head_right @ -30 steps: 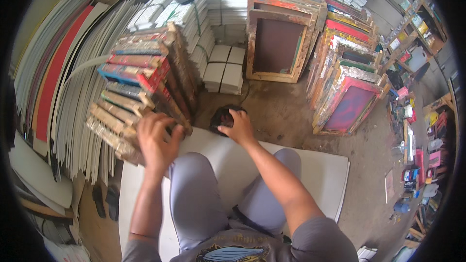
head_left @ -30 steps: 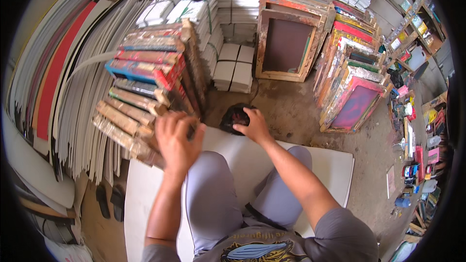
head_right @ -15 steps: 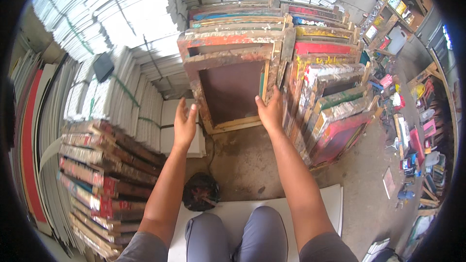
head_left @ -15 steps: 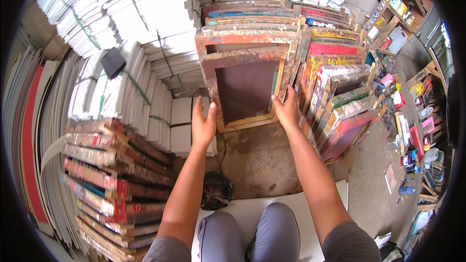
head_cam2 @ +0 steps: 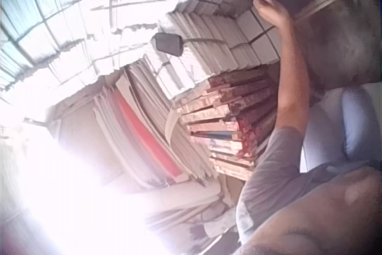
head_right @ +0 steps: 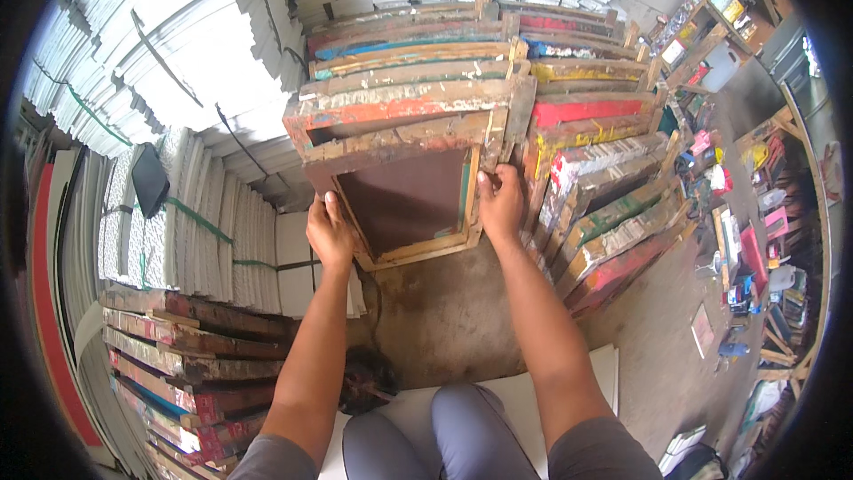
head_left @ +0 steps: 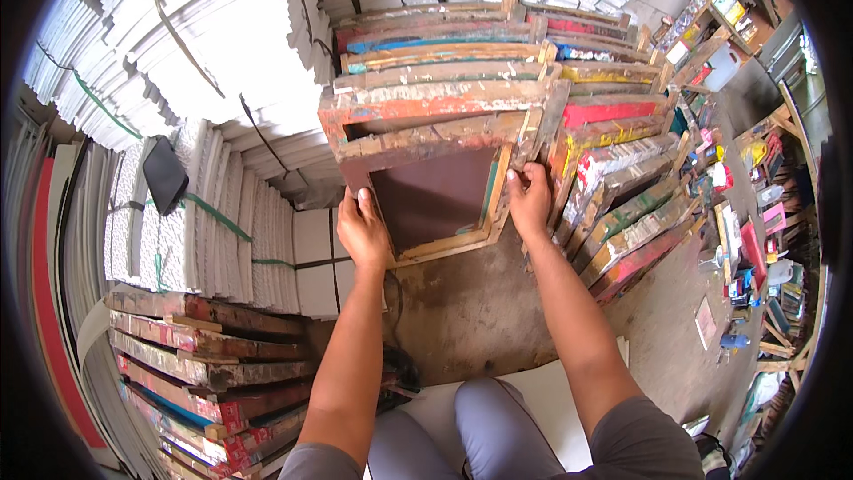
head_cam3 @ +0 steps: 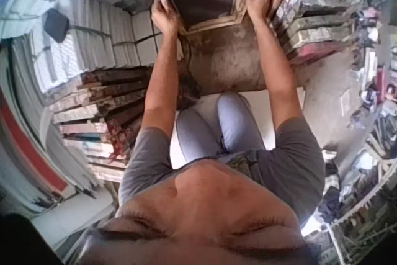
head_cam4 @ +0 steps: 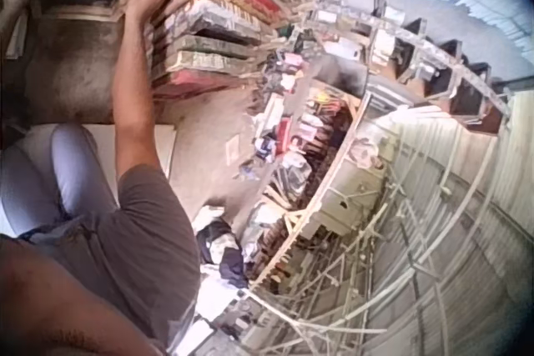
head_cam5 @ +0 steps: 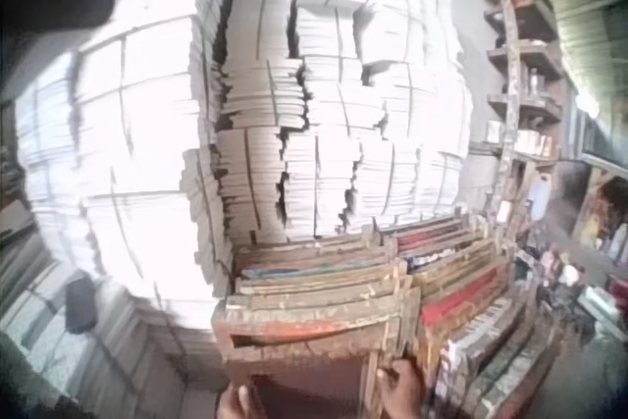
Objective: The person sits on the floor in a workshop and sorts through a large collection of wooden screen printing frames. They pick up individual frames, inspect the mesh and frame condition, and place them into organized stacks. The person also handles a bundle of white paper sheets, moving it aside to access the frames.
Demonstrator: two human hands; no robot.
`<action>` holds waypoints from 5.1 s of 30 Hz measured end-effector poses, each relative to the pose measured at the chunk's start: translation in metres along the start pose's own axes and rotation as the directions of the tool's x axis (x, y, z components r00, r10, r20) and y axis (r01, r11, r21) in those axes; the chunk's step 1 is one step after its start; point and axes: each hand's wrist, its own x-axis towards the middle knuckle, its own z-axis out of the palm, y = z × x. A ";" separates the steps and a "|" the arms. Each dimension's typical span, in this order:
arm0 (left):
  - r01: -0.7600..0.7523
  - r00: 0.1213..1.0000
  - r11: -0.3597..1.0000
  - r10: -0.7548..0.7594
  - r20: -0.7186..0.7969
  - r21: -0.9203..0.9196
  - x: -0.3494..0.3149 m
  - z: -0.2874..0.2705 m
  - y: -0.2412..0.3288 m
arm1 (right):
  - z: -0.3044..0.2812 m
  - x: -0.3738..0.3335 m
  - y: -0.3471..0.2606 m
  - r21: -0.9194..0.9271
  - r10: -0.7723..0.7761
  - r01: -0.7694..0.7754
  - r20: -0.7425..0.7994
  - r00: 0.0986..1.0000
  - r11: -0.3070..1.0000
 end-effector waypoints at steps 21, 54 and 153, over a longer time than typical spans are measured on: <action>-0.324 0.918 0.912 0.239 -0.317 -0.251 -0.143 -0.263 0.078 | -0.111 -0.174 -0.121 0.530 -0.183 0.165 -0.020 0.983 0.832; -0.247 0.929 0.867 0.339 0.148 -0.432 -0.442 -0.121 0.032 | -0.450 -0.659 0.137 -0.361 0.232 0.111 0.775 0.587 0.926; -0.019 0.953 0.989 -0.027 -0.302 -0.150 -0.238 -0.272 -0.098 | 0.034 -0.196 -0.081 0.267 -0.370 0.259 0.729 0.576 0.928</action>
